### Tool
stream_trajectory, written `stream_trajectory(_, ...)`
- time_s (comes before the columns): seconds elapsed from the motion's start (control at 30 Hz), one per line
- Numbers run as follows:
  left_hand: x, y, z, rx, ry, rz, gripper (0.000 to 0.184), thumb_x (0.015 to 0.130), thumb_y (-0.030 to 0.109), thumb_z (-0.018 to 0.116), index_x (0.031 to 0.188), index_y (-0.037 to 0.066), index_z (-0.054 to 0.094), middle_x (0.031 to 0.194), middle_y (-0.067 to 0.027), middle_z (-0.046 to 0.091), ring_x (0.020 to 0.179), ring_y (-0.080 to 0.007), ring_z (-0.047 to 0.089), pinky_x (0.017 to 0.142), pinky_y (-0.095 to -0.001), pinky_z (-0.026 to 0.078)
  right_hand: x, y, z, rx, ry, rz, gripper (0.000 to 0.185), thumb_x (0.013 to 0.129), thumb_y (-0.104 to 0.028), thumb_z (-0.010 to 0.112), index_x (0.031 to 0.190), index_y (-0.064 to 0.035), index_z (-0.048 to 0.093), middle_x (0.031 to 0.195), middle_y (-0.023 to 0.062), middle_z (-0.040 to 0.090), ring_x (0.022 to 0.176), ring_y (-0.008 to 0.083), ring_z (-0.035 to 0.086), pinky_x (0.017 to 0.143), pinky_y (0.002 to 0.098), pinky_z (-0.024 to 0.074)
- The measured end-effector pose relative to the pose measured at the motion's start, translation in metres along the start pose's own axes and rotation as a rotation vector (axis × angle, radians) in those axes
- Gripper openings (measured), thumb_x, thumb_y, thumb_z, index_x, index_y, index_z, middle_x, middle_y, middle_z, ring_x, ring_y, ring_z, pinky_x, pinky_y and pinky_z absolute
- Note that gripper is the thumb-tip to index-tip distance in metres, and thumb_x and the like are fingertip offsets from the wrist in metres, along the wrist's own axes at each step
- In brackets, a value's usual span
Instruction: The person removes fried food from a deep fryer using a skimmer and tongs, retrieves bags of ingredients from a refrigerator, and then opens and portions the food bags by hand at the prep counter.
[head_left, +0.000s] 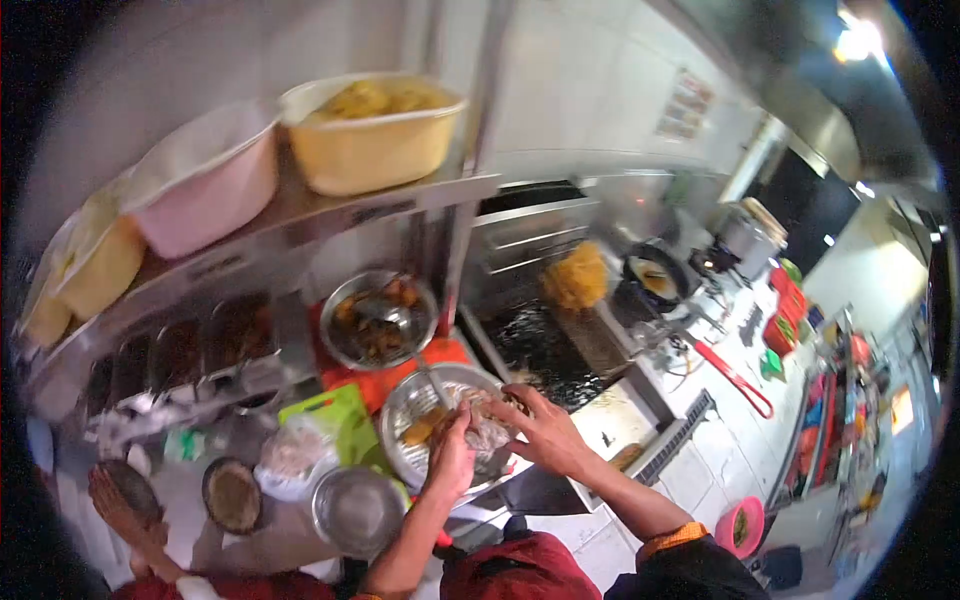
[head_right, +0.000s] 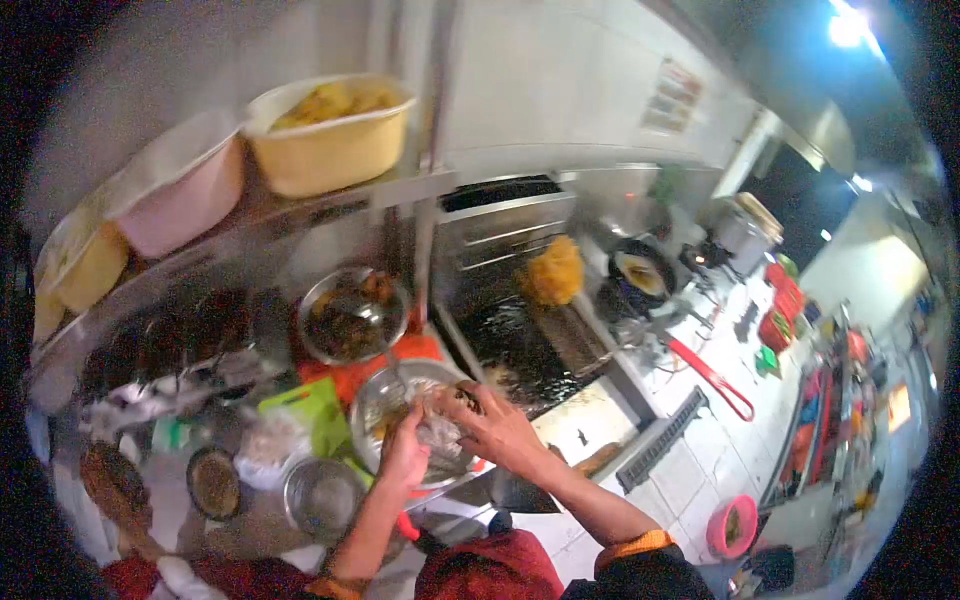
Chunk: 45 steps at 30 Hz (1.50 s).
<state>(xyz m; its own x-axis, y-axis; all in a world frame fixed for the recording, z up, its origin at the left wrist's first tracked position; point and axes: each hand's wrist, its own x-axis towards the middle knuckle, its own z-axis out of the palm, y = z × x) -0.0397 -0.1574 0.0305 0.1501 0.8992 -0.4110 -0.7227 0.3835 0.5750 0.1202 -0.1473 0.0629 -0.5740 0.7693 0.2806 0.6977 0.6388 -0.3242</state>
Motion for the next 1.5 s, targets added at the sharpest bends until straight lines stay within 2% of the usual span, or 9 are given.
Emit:
stream_trajectory(0.2,0.072,-0.005,0.103,0.321,-0.402,0.217,0.045,0.093,0.032,0.045,0.126,0.001,0.045,0.118,-0.0093,0.054,0.106,-0.0160,0.053,0.093,-0.0300,0.041,-0.012,0.075,-0.074,0.432,0.294,0.218,0.066,0.073,-0.020,0.071,0.128,-0.0008,0.040,0.118,0.0136,0.051,0.101,0.0195,0.055,0.085,0.0318,0.0448)
stream_trajectory(0.33,0.138,-0.019,0.158,0.098,-0.847,-0.092,0.051,0.090,0.041,0.047,0.127,0.006,0.044,0.116,-0.0075,0.054,0.105,-0.0175,0.053,0.089,-0.0363,0.044,-0.012,0.147,-0.100,0.861,0.420,0.365,0.046,0.092,-0.022,0.051,0.131,-0.0020,0.037,0.107,0.0071,0.057,0.095,0.0134,0.055,0.077,0.0268,0.0470)
stream_trajectory(0.53,0.198,-0.059,0.223,0.682,-0.757,0.200,0.043,0.087,0.041,0.054,0.110,0.005,0.056,0.102,-0.0034,0.061,0.087,-0.0152,0.060,0.074,-0.0335,0.050,-0.014,0.212,-0.129,1.080,0.549,0.659,0.047,0.092,-0.022,0.050,0.132,-0.0024,0.036,0.108,0.0110,0.057,0.071,0.0162,0.061,0.055,0.0249,0.0510)
stream_trajectory(0.73,0.243,-0.087,0.243,1.449,-0.262,0.760,0.040,0.088,0.036,0.055,0.074,0.001,0.065,0.059,-0.0031,0.058,0.065,-0.0099,0.059,0.053,-0.0317,0.043,-0.030,0.256,-0.107,0.115,0.356,0.681,0.041,0.073,-0.008,0.067,0.109,0.0046,0.051,0.082,0.0232,0.063,0.069,0.0305,0.065,0.060,0.0378,0.0504)
stream_trajectory(0.83,0.262,-0.098,0.241,1.584,-0.237,0.880,0.032,0.089,0.034,0.053,0.087,0.005,0.064,0.077,-0.0023,0.063,0.071,-0.0162,0.061,0.058,-0.0310,0.046,-0.027,0.249,-0.116,-0.059,0.460,0.564,0.030,0.071,-0.009,0.066,0.096,0.0053,0.056,0.076,0.0286,0.059,0.074,0.0426,0.059,0.064,0.0453,0.0478)
stream_trajectory(0.93,0.262,-0.099,0.237,0.805,-0.519,0.384,0.031,0.090,0.035,0.050,0.102,0.008,0.059,0.090,-0.0022,0.062,0.080,-0.0158,0.060,0.059,-0.0309,0.047,-0.030,0.259,-0.124,-0.043,0.487,0.466,0.033,0.072,-0.009,0.065,0.100,0.0046,0.056,0.072,0.0265,0.059,0.072,0.0422,0.059,0.063,0.0442,0.0481)
stream_trajectory(1.27,0.262,-0.105,0.233,0.819,-0.613,0.005,0.056,0.089,0.057,0.037,0.124,0.014,0.047,0.101,-0.0018,0.058,0.082,-0.0105,0.057,0.061,-0.0281,0.048,0.006,0.288,-0.137,0.107,0.588,0.578,0.007,0.069,-0.003,0.065,0.069,0.0041,0.062,0.057,0.0182,0.059,0.060,0.0205,0.066,0.051,0.0320,0.0483)
stream_trajectory(1.4,0.274,-0.105,0.228,0.999,-0.609,0.033,0.058,0.090,0.056,0.035,0.114,0.006,0.054,0.090,-0.0025,0.059,0.081,-0.0121,0.057,0.066,-0.0278,0.047,0.019,0.303,-0.134,0.358,0.536,0.675,0.007,0.072,0.000,0.064,0.073,0.0056,0.061,0.062,0.0138,0.062,0.057,0.0179,0.064,0.052,0.0273,0.0506)
stream_trajectory(1.5,0.290,-0.118,0.219,1.117,-0.412,0.537,0.054,0.091,0.052,0.038,0.110,0.005,0.055,0.092,-0.0065,0.060,0.086,-0.0167,0.057,0.073,-0.0297,0.045,0.029,0.317,-0.129,0.761,0.528,0.729,0.009,0.071,0.000,0.066,0.075,0.0050,0.061,0.064,0.0101,0.063,0.059,0.0172,0.064,0.053,0.0266,0.0522)
